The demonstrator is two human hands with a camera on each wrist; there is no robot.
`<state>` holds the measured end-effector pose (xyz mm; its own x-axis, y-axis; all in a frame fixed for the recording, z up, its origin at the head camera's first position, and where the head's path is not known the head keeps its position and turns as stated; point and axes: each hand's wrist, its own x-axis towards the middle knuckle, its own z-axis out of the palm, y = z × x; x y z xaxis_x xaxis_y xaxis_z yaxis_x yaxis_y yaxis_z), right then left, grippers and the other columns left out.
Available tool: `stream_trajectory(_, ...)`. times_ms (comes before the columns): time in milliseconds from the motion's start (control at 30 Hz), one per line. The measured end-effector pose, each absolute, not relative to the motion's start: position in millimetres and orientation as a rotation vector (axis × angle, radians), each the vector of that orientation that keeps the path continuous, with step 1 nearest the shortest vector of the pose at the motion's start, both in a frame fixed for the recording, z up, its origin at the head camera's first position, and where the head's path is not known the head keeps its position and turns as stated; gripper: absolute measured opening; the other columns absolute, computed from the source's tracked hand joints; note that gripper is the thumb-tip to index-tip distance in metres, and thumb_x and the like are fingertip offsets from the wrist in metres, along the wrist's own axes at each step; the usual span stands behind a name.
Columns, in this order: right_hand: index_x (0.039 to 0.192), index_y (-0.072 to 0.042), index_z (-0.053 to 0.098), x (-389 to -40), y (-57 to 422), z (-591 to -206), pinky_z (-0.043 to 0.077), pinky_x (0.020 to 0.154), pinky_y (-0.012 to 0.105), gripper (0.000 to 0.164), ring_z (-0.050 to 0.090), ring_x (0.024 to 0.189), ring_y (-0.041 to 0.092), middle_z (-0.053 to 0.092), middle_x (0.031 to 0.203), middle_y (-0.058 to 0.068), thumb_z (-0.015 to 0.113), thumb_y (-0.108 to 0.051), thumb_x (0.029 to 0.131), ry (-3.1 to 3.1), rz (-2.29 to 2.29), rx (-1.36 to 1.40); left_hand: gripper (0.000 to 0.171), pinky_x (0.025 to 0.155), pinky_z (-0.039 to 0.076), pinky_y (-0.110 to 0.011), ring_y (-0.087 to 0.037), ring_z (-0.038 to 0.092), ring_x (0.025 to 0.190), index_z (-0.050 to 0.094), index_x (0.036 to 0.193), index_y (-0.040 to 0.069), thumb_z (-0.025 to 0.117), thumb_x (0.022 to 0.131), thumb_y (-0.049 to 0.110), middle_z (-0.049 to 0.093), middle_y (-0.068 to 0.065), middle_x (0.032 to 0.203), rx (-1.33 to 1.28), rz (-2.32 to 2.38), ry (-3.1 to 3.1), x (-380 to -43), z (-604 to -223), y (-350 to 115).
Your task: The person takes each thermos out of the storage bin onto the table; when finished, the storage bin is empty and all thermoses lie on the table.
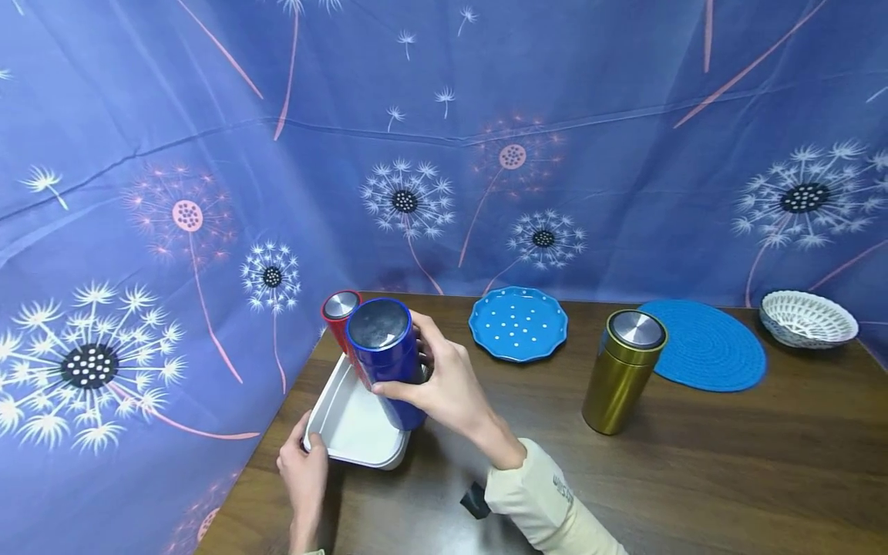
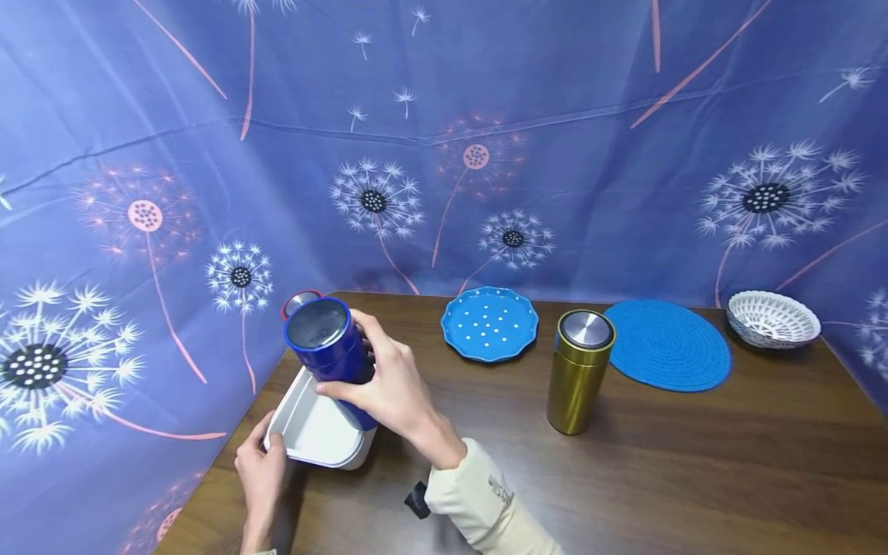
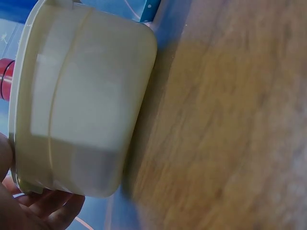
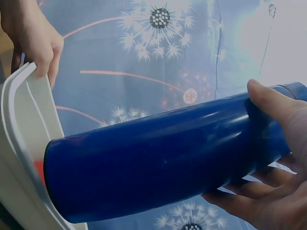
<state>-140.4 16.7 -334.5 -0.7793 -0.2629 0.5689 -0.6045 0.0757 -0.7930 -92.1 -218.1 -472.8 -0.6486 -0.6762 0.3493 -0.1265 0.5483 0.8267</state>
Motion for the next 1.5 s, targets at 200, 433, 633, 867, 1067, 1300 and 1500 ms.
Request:
stream_trajectory(200,0.137,-0.02,0.049,-140.7,31.7,-337.0,0.055,0.082,0.036,0.082,0.067,0.103,0.018,0.068,0.117,0.005,0.09,-0.02,0.066,-2.107,1.766,0.794,0.038,0.078,0.039,-0.031,-0.04,0.063,0.102,0.068,0.118,-0.002,0.05,0.084,-0.003,0.067,-0.026,0.111,0.67,-1.061,-2.122,-92.2,-472.2,-221.6)
stream_trajectory(433,0.137,-0.022,0.049,-142.6,52.9,-346.5,0.054,0.083,0.04,0.081,0.067,0.102,0.02,0.068,0.117,0.005,0.09,-0.02,0.067,-2.184,1.776,0.632,0.039,0.077,0.04,-0.031,-0.04,0.063,0.099,0.068,0.118,-0.002,0.05,0.083,-0.003,0.067,-0.026,0.11,0.674,-1.054,-2.112,-90.8,-469.8,-222.3)
stream_trajectory(633,0.139,-0.023,0.048,-146.4,69.0,-353.1,0.054,0.083,0.043,0.083,0.067,0.101,0.023,0.067,0.117,0.009,0.09,-0.022,0.067,-2.207,1.761,0.552,0.04,0.072,0.038,-0.021,-0.038,0.064,0.096,0.068,0.119,-0.002,0.05,0.083,-0.004,0.068,-0.027,0.108,0.663,-1.059,-2.116,-90.3,-470.8,-221.7)
stream_trajectory(867,0.139,-0.021,0.048,-149.7,85.5,-360.8,0.053,0.085,0.047,0.083,0.067,0.104,0.025,0.067,0.118,0.011,0.09,-0.021,0.067,-2.211,1.742,0.486,0.04,0.073,0.037,-0.021,-0.038,0.064,0.099,0.067,0.12,-0.002,0.049,0.085,-0.003,0.068,-0.026,0.11,0.674,-1.077,-2.123,-90.8,-472.7,-221.1)
stream_trajectory(1067,0.138,-0.019,0.049,-151.8,101.5,-372.2,0.053,0.086,0.048,0.082,0.066,0.107,0.029,0.067,0.12,0.013,0.09,-0.021,0.067,-2.212,1.721,0.41,0.04,0.074,0.037,-0.021,-0.038,0.064,0.1,0.066,0.121,-0.002,0.048,0.086,-0.002,0.067,-0.026,0.112,0.677,-1.092,-2.14,-91.0,-470.6,-218.7)
stream_trajectory(1300,0.138,-0.019,0.048,-152.0,120.8,-384.8,0.052,0.087,0.048,0.083,0.065,0.109,0.03,0.066,0.123,0.013,0.09,-0.026,0.067,-2.244,1.679,0.295,0.04,0.074,0.036,-0.018,-0.039,0.064,0.103,0.067,0.119,-0.004,0.048,0.084,-0.004,0.067,-0.027,0.111,0.647,-1.104,-2.124,-91.5,-471.4,-217.8)
stream_trajectory(1500,0.139,-0.02,0.047,-151.8,133.6,-394.5,0.052,0.088,0.048,0.084,0.064,0.111,0.031,0.065,0.126,0.014,0.09,-0.026,0.067,-2.243,1.68,0.199,0.04,0.073,0.035,-0.013,-0.038,0.063,0.103,0.067,0.119,-0.003,0.049,0.084,-0.005,0.067,-0.026,0.112,0.64,-1.105,-2.117,-92.1,-472.6,-217.4)
